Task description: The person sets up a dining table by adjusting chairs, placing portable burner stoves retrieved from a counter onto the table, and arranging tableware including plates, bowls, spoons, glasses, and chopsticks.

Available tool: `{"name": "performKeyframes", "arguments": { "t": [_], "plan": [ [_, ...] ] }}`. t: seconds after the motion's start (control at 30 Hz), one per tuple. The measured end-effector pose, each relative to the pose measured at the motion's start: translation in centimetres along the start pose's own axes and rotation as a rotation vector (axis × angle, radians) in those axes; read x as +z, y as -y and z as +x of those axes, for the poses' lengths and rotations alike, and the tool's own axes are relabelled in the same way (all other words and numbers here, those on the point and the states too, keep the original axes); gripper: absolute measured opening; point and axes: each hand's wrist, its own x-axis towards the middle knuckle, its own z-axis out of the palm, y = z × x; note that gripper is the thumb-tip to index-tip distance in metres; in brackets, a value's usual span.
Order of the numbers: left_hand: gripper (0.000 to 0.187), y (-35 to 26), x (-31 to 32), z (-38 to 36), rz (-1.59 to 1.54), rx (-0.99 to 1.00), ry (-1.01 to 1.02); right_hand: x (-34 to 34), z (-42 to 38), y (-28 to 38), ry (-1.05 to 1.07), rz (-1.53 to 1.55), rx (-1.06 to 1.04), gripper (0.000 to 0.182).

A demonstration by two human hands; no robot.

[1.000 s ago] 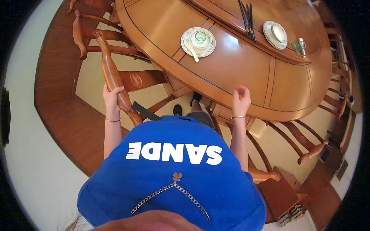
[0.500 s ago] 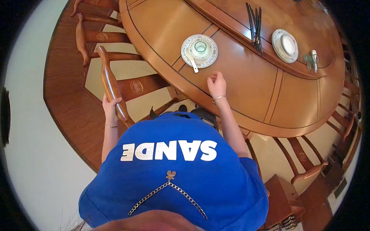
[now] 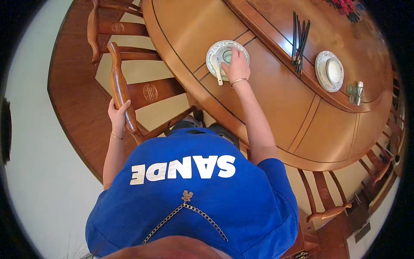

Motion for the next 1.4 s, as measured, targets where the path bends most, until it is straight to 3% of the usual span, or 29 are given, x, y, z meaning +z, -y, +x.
{"name": "performKeyframes", "arguments": {
  "t": [0.17, 0.37, 0.47, 0.53, 0.6, 0.67, 0.73, 0.87, 0.9, 0.93, 1.0, 1.03, 1.2, 1.27, 1.4],
  "plan": [
    [0.042, 0.5, -0.3, 0.1, -0.005, -0.003, 0.000, 1.7, 0.4, -1.2, -0.125, 0.050, -0.002, 0.056],
    [0.048, 0.9, -0.6, 0.1, -0.024, 0.013, 0.015, 1.7, -0.3, -1.9, -0.264, 0.110, 0.010, 0.056],
    [0.051, -1.2, 0.1, -0.4, 0.172, 0.120, -0.118, 0.3, -0.4, -1.5, -0.375, 0.224, 0.053, 0.057],
    [0.054, -3.0, 0.6, -1.0, 0.792, 0.695, -0.415, -0.5, -1.6, -1.9, -0.420, 0.269, 0.092, 0.057],
    [0.048, -6.1, 2.9, -2.2, 0.720, 0.730, -0.425, -1.0, -2.6, -2.9, -0.559, 0.279, 0.136, 0.057],
    [0.041, -8.1, 6.1, -3.5, 0.413, 0.804, -0.170, -1.2, -3.7, -4.2, -0.571, 0.184, 0.164, 0.057],
    [0.035, -8.8, 10.8, -3.6, 0.130, 0.634, 0.152, -1.6, -5.1, -4.8, -0.554, 0.174, 0.241, 0.057],
    [0.046, -3.3, 22.0, -1.3, 0.186, 0.226, 0.613, -1.4, -7.4, -6.0, -0.509, 0.115, 0.239, 0.054],
    [0.051, -1.6, 24.1, -0.4, 0.340, 0.294, 0.656, -1.5, -7.8, -5.9, -0.481, 0.088, 0.283, 0.053],
    [0.044, -1.6, 25.3, 0.0, 0.456, 0.385, 0.631, -1.4, -8.4, -6.4, -0.470, 0.067, 0.245, 0.053],
    [0.041, -2.5, 26.9, 0.0, 0.367, 0.378, 0.689, -1.1, -9.2, -6.9, -0.484, 0.042, 0.218, 0.053],
    [0.043, -0.6, 28.6, 1.0, 0.317, 0.035, 0.803, -1.0, -9.6, -7.0, -0.499, 0.037, 0.237, 0.053],
    [0.035, 2.0, 32.3, 1.2, 0.192, -0.182, 0.763, -1.4, -10.8, -7.7, -0.418, 0.036, 0.240, 0.052],
    [0.027, 1.9, 32.3, 1.1, -0.052, -0.416, 0.733, -1.2, -10.8, -8.5, -0.405, 0.043, 0.264, 0.052],
    [0.021, 3.9, 32.2, 2.4, 0.034, -0.394, 0.824, -1.9, -10.8, -9.0, -0.399, 0.058, 0.288, 0.055]
  ]
}}
